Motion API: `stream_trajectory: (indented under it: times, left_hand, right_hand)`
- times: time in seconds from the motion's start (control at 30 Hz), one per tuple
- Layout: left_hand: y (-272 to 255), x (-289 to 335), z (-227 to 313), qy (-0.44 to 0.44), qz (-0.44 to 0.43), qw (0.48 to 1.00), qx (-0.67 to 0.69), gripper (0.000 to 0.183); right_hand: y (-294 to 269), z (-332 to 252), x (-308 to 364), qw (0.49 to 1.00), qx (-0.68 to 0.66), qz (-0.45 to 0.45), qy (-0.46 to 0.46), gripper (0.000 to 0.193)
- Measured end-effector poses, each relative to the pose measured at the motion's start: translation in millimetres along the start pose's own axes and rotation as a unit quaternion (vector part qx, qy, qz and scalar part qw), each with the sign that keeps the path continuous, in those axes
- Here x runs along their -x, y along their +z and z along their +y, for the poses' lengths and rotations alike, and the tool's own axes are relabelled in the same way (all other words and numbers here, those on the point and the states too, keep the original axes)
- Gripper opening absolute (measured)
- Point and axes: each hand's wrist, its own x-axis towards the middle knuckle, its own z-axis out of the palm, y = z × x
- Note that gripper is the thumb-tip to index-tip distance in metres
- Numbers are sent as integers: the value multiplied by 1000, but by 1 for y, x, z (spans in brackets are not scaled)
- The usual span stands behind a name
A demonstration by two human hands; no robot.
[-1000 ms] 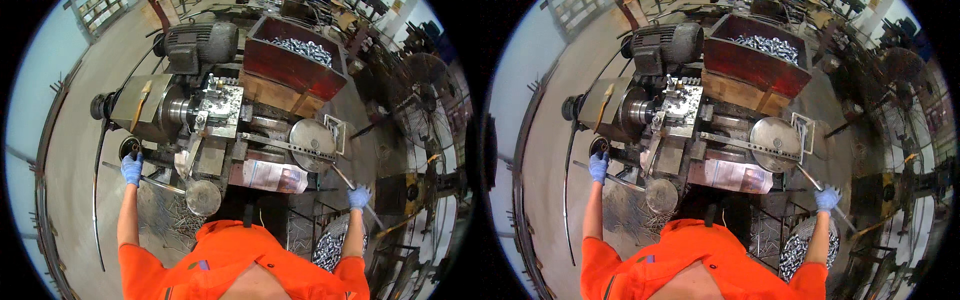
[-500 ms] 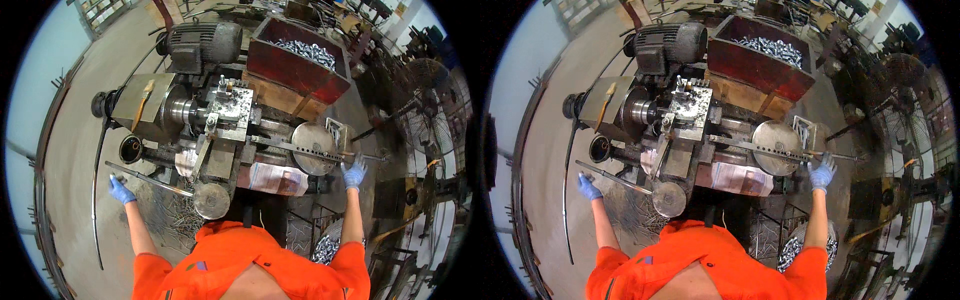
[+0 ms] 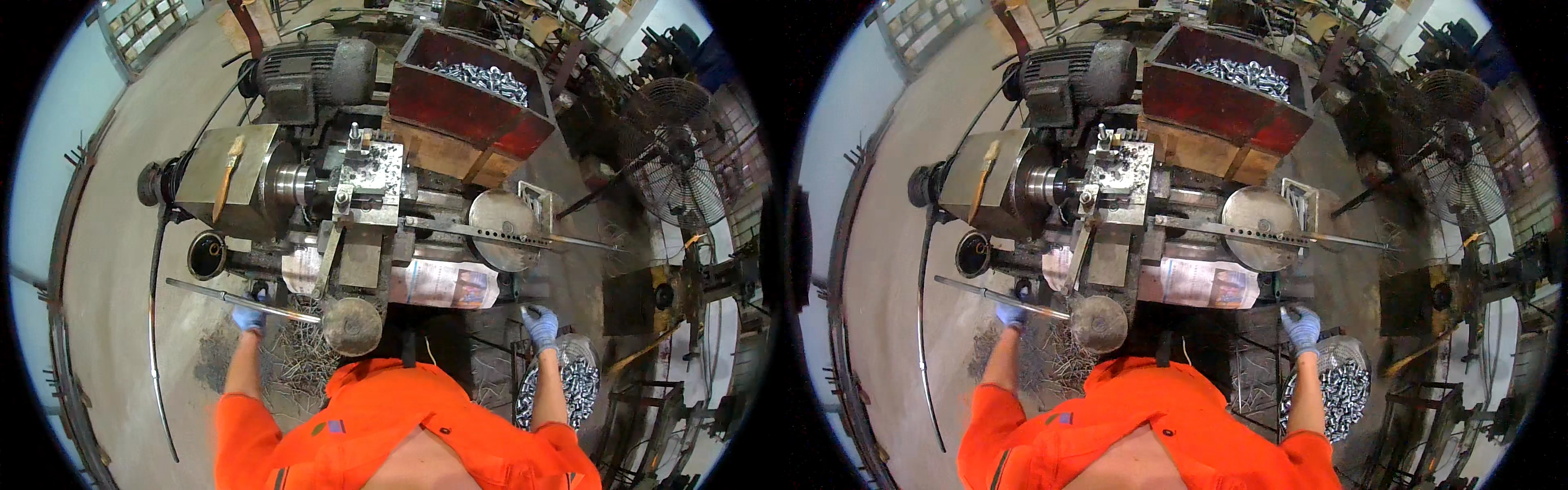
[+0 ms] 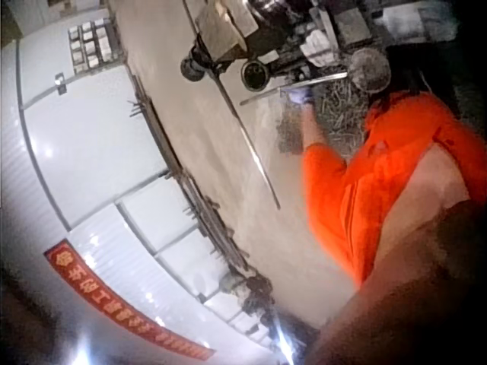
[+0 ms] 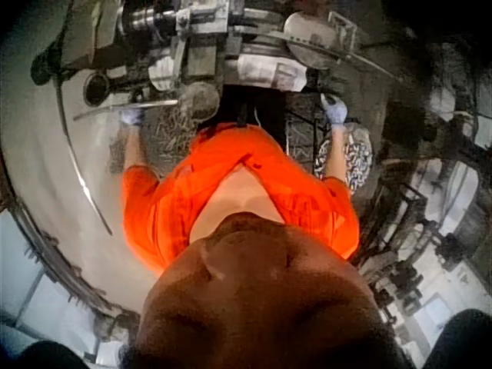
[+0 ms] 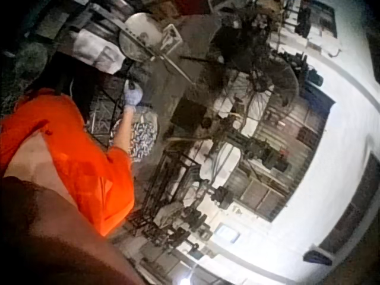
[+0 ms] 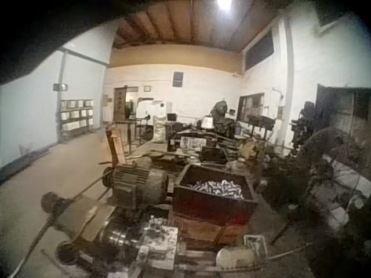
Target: The person operates a metal lathe to process small cylindrical components, repeatedly loading unfinished parts from a basket into the lathe, using a lever to engage the machining process, and cleaning the work area with a brush.
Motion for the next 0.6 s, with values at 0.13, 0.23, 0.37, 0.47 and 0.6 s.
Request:
stream_trajectory:
  times: [0.13, 0.23, 0.37, 0.47, 0.6]
  left_hand:
    - [90, 2, -68, -22, 17, 1000, 8, 42]
    - [13, -18, -48, 127, -109, 982, -86, 39]
    - [-6, -12, -31, 74, -105, 988, -81, 43]
    - [36, -11, -138, 127, -104, 983, -84, 44]
    - [-99, -3, -90, -31, -125, 986, 109, 37]
  right_hand:
    - [-16, -40, -7, 998, -47, -41, 4, 37]
    - [-45, -59, -17, 999, -7, -21, 28, 36]
    - [-67, -87, -56, 991, -84, 50, -93, 34]
    - [-91, -197, -86, 976, -145, -5, -161, 31]
    - [-124, -328, -76, 927, -183, -38, -326, 35]
